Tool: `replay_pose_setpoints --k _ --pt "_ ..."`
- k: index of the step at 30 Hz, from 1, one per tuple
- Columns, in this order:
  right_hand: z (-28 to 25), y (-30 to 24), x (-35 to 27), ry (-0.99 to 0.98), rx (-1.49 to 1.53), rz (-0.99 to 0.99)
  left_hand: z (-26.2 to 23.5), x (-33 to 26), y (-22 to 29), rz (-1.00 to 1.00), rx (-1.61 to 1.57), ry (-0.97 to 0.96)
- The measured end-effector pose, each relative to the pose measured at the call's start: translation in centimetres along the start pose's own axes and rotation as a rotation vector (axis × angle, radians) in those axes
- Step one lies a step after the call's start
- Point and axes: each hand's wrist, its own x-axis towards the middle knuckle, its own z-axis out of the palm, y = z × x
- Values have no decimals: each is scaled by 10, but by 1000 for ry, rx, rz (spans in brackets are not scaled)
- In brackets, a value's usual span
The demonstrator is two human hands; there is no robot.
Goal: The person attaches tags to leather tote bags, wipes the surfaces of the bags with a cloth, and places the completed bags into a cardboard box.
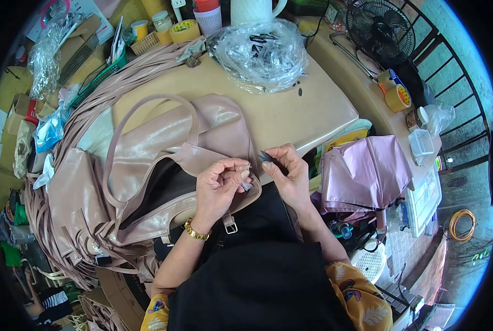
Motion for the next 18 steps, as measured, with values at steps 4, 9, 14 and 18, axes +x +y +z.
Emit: replay_pose_setpoints --k 4,9,14,18 --pt "1 -6 -7 -11 -164 -151 -7 1 -11 -2 7 17" --pt "10 -32 -16 -8 -369 -305 -11 5 -14 -78 -140 32" --pt "12 -26 -7 40 -574 -546 -13 5 -15 -80 -163 -6" --pt "10 -22 -3 51 -619 -608 -18 3 -19 -46 -133 -54"
